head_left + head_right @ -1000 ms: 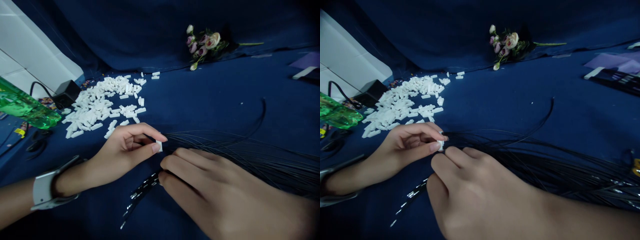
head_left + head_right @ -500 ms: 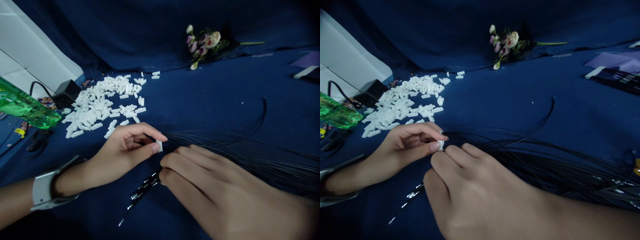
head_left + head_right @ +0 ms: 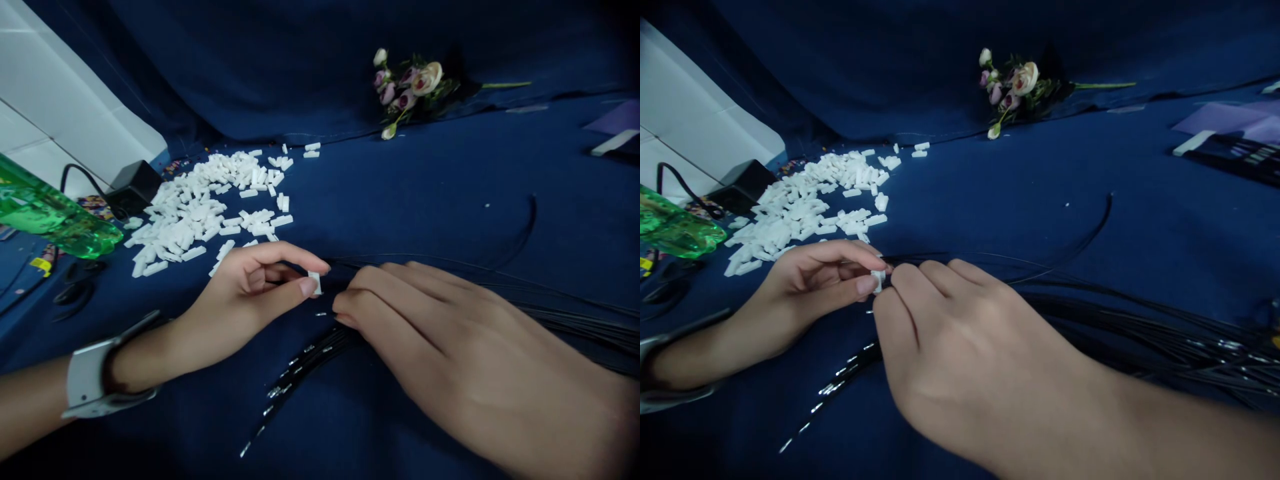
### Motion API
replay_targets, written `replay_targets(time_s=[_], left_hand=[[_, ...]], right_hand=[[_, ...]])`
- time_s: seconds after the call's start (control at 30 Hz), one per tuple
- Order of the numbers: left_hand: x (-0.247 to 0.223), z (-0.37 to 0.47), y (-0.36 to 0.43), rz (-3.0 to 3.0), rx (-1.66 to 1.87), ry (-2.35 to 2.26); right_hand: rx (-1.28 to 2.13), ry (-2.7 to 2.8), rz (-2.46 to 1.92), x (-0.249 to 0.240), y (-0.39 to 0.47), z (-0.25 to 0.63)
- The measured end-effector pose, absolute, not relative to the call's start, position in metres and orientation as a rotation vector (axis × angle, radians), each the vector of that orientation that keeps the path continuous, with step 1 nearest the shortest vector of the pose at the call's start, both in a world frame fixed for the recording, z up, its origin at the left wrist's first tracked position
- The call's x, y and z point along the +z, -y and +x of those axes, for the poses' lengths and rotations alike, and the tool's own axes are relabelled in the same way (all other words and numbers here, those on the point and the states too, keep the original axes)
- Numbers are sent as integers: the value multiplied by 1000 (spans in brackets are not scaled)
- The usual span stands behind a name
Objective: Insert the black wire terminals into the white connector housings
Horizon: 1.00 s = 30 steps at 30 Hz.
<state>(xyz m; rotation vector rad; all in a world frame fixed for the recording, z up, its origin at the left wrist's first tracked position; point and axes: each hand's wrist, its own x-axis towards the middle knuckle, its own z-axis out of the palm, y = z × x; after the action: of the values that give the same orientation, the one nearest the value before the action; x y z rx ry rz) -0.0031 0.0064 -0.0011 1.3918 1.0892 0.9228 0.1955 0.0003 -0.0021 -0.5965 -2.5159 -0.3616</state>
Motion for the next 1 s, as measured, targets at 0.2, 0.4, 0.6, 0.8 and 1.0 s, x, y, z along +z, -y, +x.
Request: replay_targets(time_s=[0.2,0.4,0.6,0.8,1.0], left_hand=[[0,-4,-6,1319,948,-1106],[-2,-7,-6,1352,953,-1062],[-3,-8,-7,1396,930,-1031],[-1,-6,-6,1428,893,-1058],[1,-4,-5,1464,871,-1082]], right_hand=[[-433,2526,-611,-2,-2,198],[-482,2560,-659,0,-4,199],[-482,2537,-685,-1,-3,198],[-453,2507,-670,-1,-3,197],[-446,2508,-656,-1,-3,199]])
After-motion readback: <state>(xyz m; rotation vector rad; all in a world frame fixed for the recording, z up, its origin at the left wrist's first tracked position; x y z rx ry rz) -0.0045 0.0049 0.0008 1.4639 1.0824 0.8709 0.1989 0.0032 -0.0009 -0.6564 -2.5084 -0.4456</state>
